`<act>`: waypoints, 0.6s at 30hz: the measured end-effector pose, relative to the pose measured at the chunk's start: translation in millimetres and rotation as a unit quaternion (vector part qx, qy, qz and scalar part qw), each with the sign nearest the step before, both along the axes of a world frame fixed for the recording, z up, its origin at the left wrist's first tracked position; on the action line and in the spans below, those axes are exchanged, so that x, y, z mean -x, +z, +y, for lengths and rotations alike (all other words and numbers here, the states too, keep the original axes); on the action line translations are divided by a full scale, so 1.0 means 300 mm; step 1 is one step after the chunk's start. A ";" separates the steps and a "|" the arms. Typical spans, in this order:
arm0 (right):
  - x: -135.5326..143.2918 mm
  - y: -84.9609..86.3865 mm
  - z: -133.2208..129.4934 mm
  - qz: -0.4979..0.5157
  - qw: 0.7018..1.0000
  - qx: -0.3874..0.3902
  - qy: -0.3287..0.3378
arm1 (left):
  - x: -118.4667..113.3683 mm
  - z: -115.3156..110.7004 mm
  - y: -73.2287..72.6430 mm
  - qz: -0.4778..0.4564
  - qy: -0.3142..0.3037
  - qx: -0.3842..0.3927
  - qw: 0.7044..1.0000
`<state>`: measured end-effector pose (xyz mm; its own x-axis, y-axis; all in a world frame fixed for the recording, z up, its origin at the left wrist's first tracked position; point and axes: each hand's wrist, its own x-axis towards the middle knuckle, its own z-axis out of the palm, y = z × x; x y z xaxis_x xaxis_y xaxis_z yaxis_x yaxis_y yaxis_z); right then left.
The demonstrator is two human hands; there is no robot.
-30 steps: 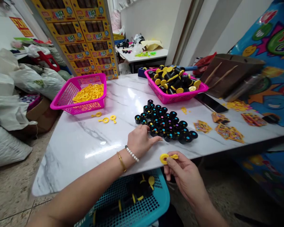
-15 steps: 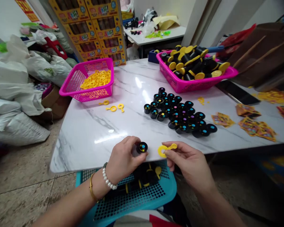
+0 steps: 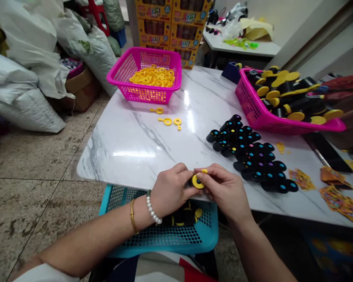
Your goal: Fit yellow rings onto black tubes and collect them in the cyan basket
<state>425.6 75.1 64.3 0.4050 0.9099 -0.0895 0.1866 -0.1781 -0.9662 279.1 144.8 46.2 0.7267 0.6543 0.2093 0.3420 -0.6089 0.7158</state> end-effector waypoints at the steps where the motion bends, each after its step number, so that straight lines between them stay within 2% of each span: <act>1: 0.004 0.000 0.000 0.023 1.000 0.015 -0.005 | 0.000 0.000 0.000 0.003 0.000 -0.001 1.000; 4: 0.016 0.008 -0.001 0.073 0.996 0.057 -0.017 | -0.001 0.001 -0.001 0.012 0.004 -0.011 1.000; 10: 0.029 0.024 0.008 0.038 0.997 0.059 -0.025 | -0.003 0.001 -0.004 0.025 0.002 -0.024 0.999; 15: 0.031 0.017 -0.001 0.036 0.998 0.061 0.004 | -0.001 -0.001 -0.008 0.023 0.009 -0.047 0.999; 18: 0.014 0.019 -0.002 0.058 0.995 0.065 0.046 | 0.001 -0.002 -0.008 0.028 0.012 -0.053 0.998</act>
<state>421.6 74.4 69.8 0.3015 0.9200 -0.2504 0.0965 -0.2907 -0.9519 278.8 144.3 43.7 0.7229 0.6485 0.2385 0.3953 -0.6712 0.6271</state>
